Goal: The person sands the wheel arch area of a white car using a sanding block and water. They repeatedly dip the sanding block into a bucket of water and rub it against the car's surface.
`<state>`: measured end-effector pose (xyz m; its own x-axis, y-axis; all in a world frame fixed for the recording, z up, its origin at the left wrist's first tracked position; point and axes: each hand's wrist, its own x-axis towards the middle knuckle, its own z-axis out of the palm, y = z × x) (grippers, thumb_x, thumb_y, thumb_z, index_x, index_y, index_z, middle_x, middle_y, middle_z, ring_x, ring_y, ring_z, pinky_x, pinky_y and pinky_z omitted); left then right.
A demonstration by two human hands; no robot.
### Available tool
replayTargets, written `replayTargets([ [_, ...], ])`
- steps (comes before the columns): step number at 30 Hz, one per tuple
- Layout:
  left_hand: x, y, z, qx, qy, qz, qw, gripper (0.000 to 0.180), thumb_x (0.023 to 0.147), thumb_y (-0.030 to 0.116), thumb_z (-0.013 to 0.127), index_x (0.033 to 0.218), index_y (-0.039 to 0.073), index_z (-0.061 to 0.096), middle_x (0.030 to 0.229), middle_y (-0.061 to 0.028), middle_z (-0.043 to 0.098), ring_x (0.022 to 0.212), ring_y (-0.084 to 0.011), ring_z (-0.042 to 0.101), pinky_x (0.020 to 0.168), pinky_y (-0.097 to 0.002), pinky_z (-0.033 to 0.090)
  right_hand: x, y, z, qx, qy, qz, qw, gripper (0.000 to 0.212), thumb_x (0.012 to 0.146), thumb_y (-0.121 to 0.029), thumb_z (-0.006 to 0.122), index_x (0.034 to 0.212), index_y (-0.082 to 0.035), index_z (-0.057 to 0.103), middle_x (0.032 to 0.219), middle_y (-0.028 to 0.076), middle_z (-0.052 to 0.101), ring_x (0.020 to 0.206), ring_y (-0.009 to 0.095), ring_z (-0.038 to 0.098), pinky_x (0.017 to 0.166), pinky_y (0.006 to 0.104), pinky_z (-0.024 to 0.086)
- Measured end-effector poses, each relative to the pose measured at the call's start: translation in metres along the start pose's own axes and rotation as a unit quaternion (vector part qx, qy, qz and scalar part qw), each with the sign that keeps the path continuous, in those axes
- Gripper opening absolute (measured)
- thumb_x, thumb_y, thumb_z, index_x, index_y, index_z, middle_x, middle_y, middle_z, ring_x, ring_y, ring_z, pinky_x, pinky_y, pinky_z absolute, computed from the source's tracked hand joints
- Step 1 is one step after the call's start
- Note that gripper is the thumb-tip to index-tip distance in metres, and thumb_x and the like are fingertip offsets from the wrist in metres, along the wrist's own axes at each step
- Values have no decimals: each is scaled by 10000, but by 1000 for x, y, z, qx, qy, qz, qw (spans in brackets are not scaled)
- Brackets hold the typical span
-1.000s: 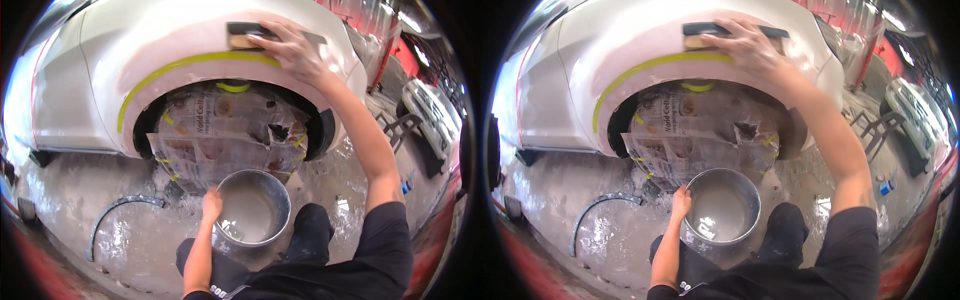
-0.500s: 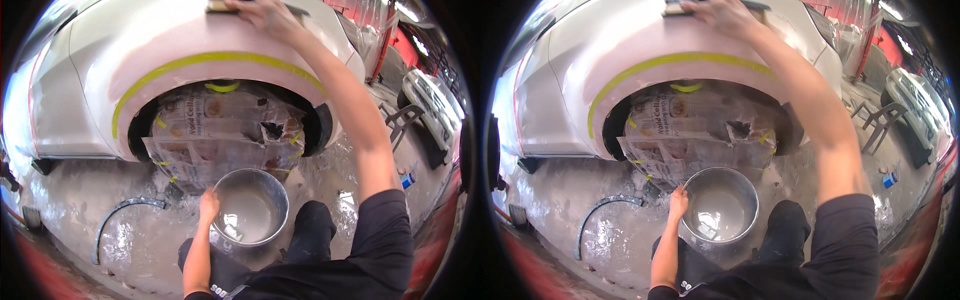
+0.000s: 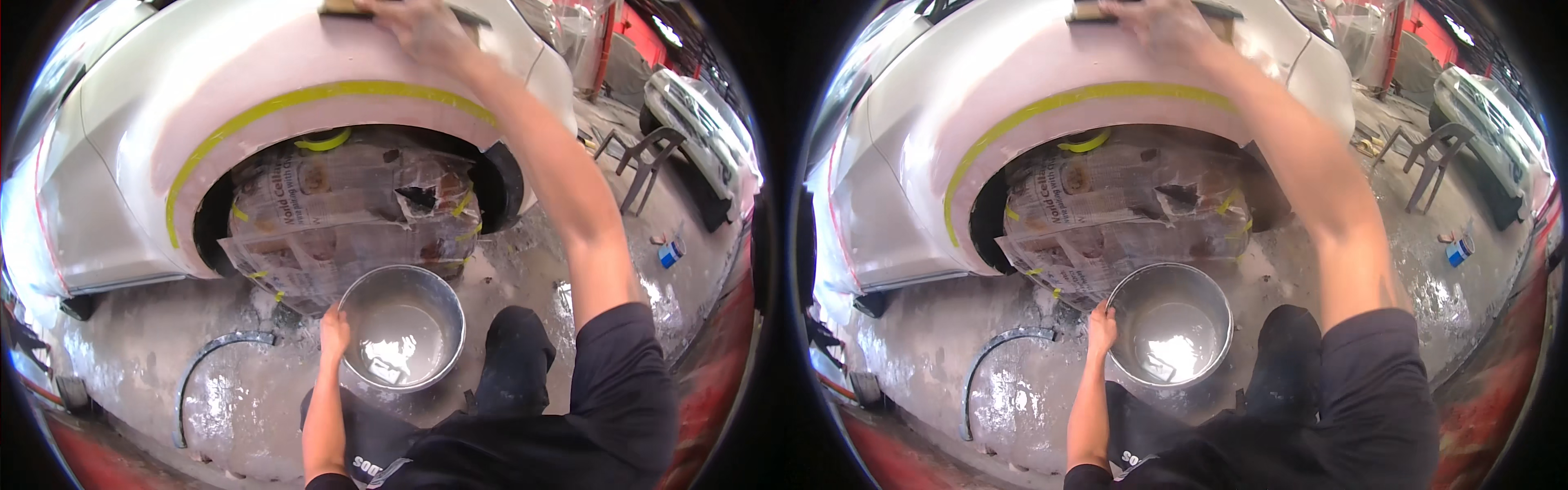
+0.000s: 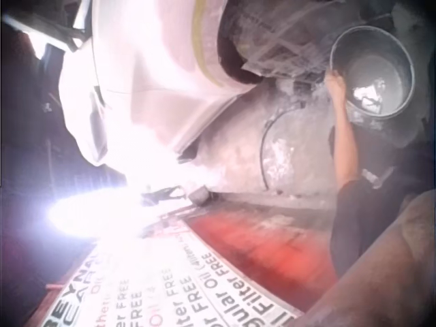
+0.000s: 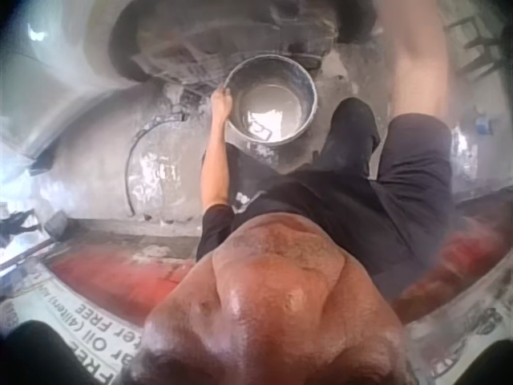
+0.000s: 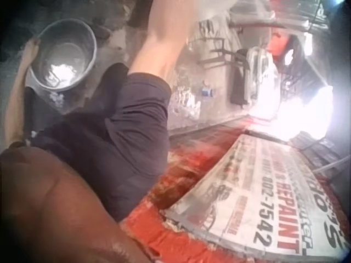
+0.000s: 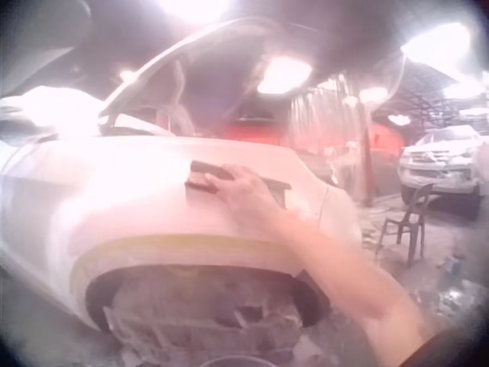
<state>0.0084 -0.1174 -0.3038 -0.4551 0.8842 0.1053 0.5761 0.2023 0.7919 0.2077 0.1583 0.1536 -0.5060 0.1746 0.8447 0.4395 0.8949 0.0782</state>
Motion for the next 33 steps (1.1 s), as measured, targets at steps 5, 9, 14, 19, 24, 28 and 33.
replayTargets([
  [5,1,-8,-3,38,-6,-32,999,379,952,40,531,1302,-73,620,1182,-332,675,1136,-495,638,972,-485,501,-71,5,-4,-78,95,-176,977,520,857,-33,739,1346,-205,705,1385,150,612,1247,362,604,1053,434,502],
  [9,0,7,2,13,12,15,1000,353,959,48,530,1277,-75,626,1153,-341,675,1109,-502,641,947,-495,499,-5,12,-26,-54,54,-139,987,425,950,-170,616,1361,-67,640,1281,248,611,1191,417,572,1036,493,460],
  [14,-5,-9,-9,33,7,-13,999,317,970,54,530,1246,-65,632,1116,-341,676,1075,-508,642,914,-515,491,-112,10,-7,-77,111,-134,982,498,889,-61,698,1365,-207,691,1393,169,603,1221,364,610,1049,444,498],
  [19,2,2,2,54,25,27,998,323,970,65,538,1255,-54,634,1090,-332,686,1068,-506,645,905,-520,494,-4,41,-25,-103,84,-76,988,422,946,-146,617,1364,-89,643,1306,257,605,1209,424,572,1048,504,463],
  [24,-2,-7,-12,54,-8,-22,998,362,965,77,551,1296,-50,625,1107,-330,690,1080,-507,644,919,-516,500,-113,29,-7,-72,107,-66,989,447,916,-76,678,1349,-184,701,1365,196,612,1223,382,606,1007,441,514],
  [28,6,-10,2,66,12,-4,998,367,966,78,555,1300,-56,623,1111,-336,687,1078,-508,646,920,-515,502,-95,48,-20,-86,142,-146,975,410,916,-96,673,1317,-171,713,1300,163,618,1164,351,617,1009,466,495],
  [33,6,-14,2,65,-17,-14,998,363,963,73,565,1283,-91,617,1111,-353,680,1084,-508,647,926,-514,502,-66,55,-26,-66,132,-55,988,429,901,-104,678,1326,-155,698,1353,194,601,1247,371,577,1059,484,468],
])
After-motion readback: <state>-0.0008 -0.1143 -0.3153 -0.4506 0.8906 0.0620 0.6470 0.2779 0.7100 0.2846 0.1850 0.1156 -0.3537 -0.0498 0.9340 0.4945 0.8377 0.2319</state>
